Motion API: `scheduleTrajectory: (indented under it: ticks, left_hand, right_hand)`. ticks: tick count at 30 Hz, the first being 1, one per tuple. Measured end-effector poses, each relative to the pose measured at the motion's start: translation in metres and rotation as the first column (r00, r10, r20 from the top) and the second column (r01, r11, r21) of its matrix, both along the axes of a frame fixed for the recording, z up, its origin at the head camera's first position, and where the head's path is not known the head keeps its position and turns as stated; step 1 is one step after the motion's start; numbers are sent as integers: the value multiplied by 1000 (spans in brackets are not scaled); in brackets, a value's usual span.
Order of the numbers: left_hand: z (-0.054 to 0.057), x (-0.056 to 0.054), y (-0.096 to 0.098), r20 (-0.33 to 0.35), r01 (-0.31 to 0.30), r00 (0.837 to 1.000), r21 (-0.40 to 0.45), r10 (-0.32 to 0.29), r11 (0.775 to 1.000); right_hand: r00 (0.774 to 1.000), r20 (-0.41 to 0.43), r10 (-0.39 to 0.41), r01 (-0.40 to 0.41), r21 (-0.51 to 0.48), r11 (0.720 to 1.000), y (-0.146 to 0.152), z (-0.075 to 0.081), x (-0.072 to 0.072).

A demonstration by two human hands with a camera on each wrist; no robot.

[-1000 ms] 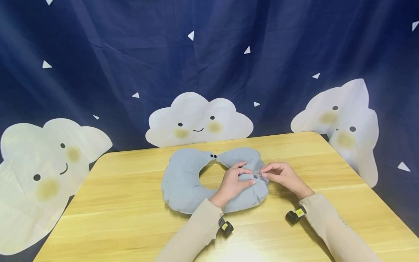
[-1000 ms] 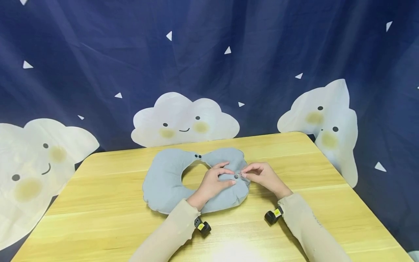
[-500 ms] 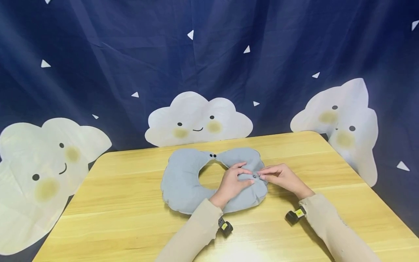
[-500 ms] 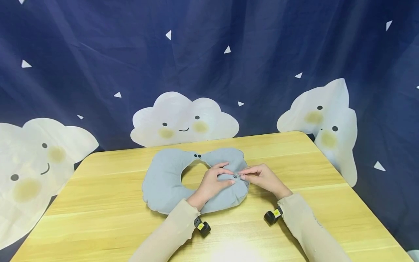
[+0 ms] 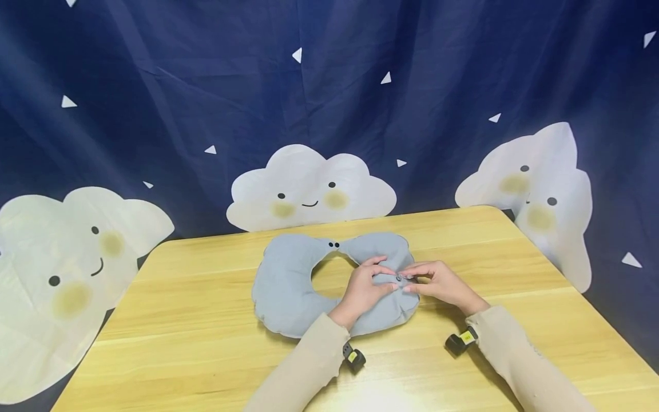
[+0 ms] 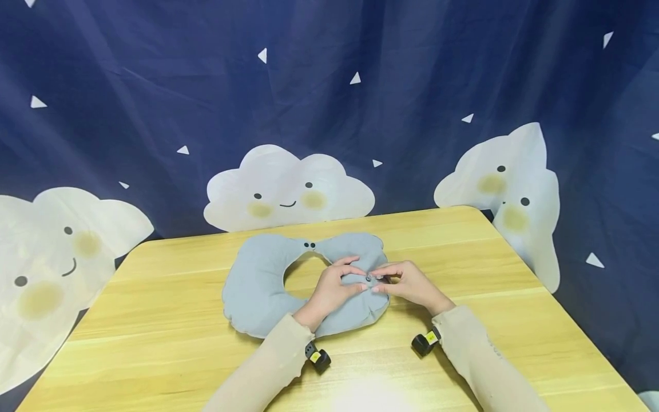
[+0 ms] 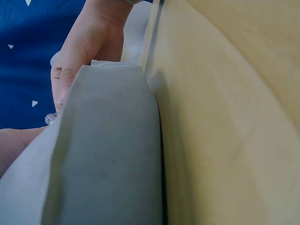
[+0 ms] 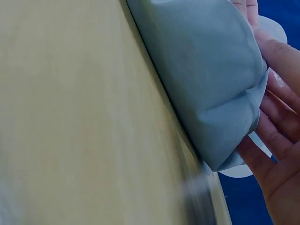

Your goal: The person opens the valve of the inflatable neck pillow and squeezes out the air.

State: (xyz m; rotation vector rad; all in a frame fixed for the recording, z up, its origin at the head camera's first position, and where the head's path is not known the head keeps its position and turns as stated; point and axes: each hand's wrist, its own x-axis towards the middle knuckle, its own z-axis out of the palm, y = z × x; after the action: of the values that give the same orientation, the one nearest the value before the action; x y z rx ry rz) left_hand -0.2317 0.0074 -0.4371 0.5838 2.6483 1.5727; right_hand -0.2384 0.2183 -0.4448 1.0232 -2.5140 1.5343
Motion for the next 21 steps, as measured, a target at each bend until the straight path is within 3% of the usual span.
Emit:
scheduleTrajectory:
  ticks: [8, 21]
  left_hand:
    - [-2, 0, 1, 1, -2, 1000, 4, 2, 1000]
    - [-6, 0, 0, -6, 20, 1000, 16, -20, 1000]
  right_hand:
    - [999, 41, 7, -7, 10, 1000, -9, 18, 11]
    - [999, 31, -29, 28, 37, 999, -11, 17, 11]
